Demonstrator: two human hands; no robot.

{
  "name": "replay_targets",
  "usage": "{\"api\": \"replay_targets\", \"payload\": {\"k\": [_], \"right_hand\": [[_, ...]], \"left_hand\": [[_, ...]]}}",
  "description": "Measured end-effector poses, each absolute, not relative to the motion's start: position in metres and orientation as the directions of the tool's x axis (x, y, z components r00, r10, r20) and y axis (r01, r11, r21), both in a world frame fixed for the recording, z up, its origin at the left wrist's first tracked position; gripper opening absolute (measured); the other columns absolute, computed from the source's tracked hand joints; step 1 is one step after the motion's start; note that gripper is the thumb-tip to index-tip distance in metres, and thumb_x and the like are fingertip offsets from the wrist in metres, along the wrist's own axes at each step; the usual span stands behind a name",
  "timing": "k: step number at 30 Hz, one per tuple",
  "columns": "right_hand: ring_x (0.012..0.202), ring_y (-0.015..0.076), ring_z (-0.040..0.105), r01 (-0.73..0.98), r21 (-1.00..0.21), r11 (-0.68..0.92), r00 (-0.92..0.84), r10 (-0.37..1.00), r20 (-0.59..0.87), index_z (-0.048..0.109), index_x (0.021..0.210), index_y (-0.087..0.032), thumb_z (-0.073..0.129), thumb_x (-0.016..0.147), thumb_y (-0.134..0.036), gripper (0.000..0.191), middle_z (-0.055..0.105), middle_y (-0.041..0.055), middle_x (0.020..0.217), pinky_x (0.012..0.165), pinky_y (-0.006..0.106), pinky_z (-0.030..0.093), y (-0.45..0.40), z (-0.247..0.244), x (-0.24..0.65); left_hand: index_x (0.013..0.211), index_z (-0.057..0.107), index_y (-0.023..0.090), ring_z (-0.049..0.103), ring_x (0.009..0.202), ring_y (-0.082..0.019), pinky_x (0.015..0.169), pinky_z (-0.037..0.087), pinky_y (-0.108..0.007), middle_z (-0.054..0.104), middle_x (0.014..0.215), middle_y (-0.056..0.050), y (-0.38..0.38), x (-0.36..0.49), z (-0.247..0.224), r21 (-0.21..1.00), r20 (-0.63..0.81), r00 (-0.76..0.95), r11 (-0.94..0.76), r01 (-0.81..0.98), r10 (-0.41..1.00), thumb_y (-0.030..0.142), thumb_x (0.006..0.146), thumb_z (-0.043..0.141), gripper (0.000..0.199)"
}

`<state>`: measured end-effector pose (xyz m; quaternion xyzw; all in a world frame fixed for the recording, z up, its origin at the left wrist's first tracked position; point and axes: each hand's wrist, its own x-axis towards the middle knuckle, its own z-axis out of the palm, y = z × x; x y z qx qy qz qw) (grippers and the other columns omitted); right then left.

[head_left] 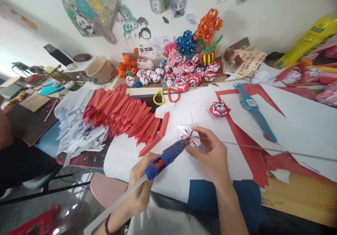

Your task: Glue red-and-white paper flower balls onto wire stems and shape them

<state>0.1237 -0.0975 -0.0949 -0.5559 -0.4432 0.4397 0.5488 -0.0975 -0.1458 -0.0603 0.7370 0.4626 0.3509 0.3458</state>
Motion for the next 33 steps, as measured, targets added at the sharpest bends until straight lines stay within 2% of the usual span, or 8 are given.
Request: {"api": "replay_targets", "payload": {"k": [10,17,27,33], "right_hand": [[0.108,0.0219,0.068,-0.053,-0.999,-0.010,0.108,0.994,-0.015,0.068,0.115,-0.030,0.082,0.072,-0.026,0.045,0.069,0.0032,0.119,0.098,0.035,0.056,-0.098,-0.098,0.128],[0.108,0.0221,0.068,-0.038,-0.999,0.024,0.143,0.990,0.018,0.069,0.115,-0.029,0.082,0.074,-0.027,0.043,0.069,0.0039,0.117,0.097,0.035,0.056,-0.099,-0.098,0.127],[0.106,0.0218,0.068,-0.048,-0.999,0.015,0.173,0.985,0.006,0.069,0.113,-0.028,0.082,0.073,-0.026,0.043,0.070,0.0042,0.114,0.097,0.036,0.056,-0.099,-0.095,0.126],[0.102,0.0208,0.068,-0.001,-1.000,0.003,0.203,0.979,0.003,0.069,0.112,-0.029,0.083,0.071,-0.027,0.043,0.071,0.0029,0.110,0.096,0.036,0.056,-0.100,-0.093,0.125]], "left_hand": [[0.115,0.057,0.021,0.055,0.078,-0.019,0.069,0.041,-0.031,0.061,0.093,-0.006,-0.149,-0.098,-0.054,0.841,0.183,0.295,-0.305,0.446,0.938,0.044,0.105,0.032,0.035],[0.111,0.057,0.020,0.053,0.078,-0.018,0.069,0.040,-0.030,0.058,0.093,-0.006,-0.148,-0.101,-0.055,0.834,0.155,0.329,-0.302,0.462,0.932,0.043,0.106,0.031,0.036],[0.119,0.059,0.021,0.057,0.078,-0.021,0.070,0.044,-0.034,0.063,0.094,-0.008,-0.158,-0.106,-0.068,0.868,0.180,0.272,-0.283,0.409,0.945,0.045,0.104,0.036,0.036],[0.118,0.061,0.020,0.060,0.080,-0.021,0.073,0.047,-0.034,0.066,0.096,-0.009,-0.162,-0.110,-0.074,0.859,0.146,0.242,-0.245,0.450,0.959,0.044,0.105,0.035,0.038]]}}
